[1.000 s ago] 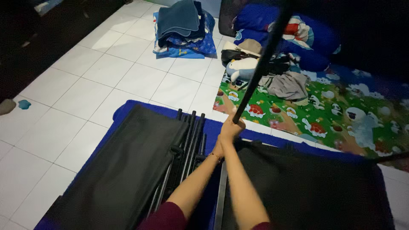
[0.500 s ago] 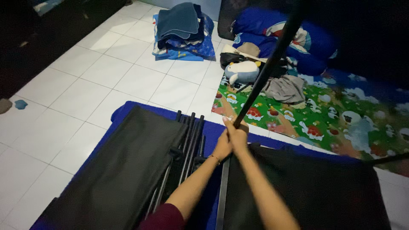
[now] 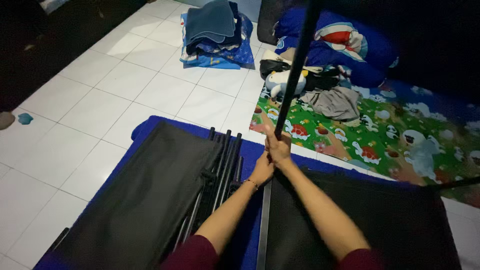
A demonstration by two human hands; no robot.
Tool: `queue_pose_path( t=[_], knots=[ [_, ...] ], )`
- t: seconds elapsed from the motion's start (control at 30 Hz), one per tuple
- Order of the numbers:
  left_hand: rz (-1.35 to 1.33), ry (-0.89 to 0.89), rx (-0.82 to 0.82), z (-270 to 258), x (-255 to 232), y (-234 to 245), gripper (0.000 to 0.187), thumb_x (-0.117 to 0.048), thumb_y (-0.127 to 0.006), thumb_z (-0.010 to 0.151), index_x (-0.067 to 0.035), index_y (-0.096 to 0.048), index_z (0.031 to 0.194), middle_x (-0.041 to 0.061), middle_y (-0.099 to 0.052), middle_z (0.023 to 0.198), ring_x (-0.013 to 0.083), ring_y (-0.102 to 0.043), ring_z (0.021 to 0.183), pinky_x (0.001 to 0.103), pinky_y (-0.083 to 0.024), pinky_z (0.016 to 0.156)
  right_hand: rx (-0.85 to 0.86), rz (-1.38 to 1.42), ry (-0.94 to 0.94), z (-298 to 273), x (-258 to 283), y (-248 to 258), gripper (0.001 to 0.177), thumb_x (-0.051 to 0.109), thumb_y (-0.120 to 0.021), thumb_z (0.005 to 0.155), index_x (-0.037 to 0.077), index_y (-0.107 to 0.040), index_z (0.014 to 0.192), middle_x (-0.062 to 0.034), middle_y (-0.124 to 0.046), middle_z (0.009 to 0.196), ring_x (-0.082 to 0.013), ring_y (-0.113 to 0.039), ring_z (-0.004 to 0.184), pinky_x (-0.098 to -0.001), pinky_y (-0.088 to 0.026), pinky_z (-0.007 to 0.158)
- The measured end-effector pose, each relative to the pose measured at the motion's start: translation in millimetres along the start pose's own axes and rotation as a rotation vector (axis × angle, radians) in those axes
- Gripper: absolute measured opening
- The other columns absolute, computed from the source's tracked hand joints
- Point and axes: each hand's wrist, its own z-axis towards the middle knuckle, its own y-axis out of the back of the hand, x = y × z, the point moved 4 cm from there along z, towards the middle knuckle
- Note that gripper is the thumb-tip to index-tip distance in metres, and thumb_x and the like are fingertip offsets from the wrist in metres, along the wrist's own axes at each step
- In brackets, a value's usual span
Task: The person assembles a piece of furniture by inserting metal poles into a black fabric frame and connecting multiple poles together. They handle the poles and frame by hand, aligning and pushing components to form the structure.
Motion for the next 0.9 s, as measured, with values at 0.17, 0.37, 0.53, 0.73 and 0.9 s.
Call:
queue_pose_path(
  t=[0.17, 0.37, 0.53, 0.73, 0.9],
  knots=[
    [0.01, -0.036, -0.025, -7, -8, 6, 0.035, -0.006, -0.063, 0.096, 0.001, -0.056, 0.13, 0.023, -0.067, 0.125, 0.0324, -0.064, 0.12, 0.041, -0.049, 0.103, 0.607, -0.017, 0.044, 3, 39, -6, 0.047, 0.032, -0.074, 0.095, 0.013, -0.05, 0.059, 0.0038, -0.046, 0.056, -0.0078, -0.042, 0.048, -0.0271, -0.034, 0.045],
    [-0.048, 0.041, 0.013, -4, -32, 8, 0.039, -0.01, -0.064, 0.091, -0.001, -0.056, 0.129, 0.019, -0.068, 0.124, 0.0265, -0.065, 0.118, 0.039, -0.049, 0.101, -0.086, -0.105, -0.049, -27, 54, -7, 0.046, 0.027, -0.075, 0.09, 0.009, -0.049, 0.057, 0.0026, -0.044, 0.052, -0.0116, -0.039, 0.045, -0.0286, -0.031, 0.045],
    [-0.324, -0.024, 0.046, 13, -15, -11, 0.041, -0.017, -0.067, 0.092, -0.002, -0.059, 0.13, 0.017, -0.068, 0.124, 0.0251, -0.064, 0.116, 0.039, -0.05, 0.1, -0.629, -0.282, 0.515, -59, 65, -40, 0.042, 0.024, -0.089, 0.074, 0.006, -0.052, 0.079, 0.0017, -0.047, 0.066, -0.0128, -0.046, 0.057, -0.0283, -0.041, 0.052],
    [0.144, -0.225, 0.101, 4, 14, 7, 0.04, -0.02, -0.072, 0.089, 0.0, -0.066, 0.123, 0.021, -0.071, 0.121, 0.0271, -0.065, 0.113, 0.042, -0.051, 0.096, -0.566, -0.357, 0.438, -11, 40, -28, 0.036, 0.008, -0.076, 0.083, 0.007, -0.046, 0.062, -0.0021, -0.049, 0.054, -0.0149, -0.046, 0.049, -0.0325, -0.039, 0.051],
    [0.067, -0.196, 0.125, 6, 14, 11, 0.034, -0.014, -0.06, 0.095, 0.0, -0.062, 0.126, 0.02, -0.072, 0.123, 0.026, -0.067, 0.118, 0.039, -0.052, 0.102, -0.064, -0.394, 0.457, 5, 34, -20, 0.03, 0.006, -0.077, 0.076, 0.009, -0.051, 0.062, -0.0004, -0.051, 0.058, -0.0124, -0.05, 0.054, -0.0315, -0.041, 0.054]
  ],
)
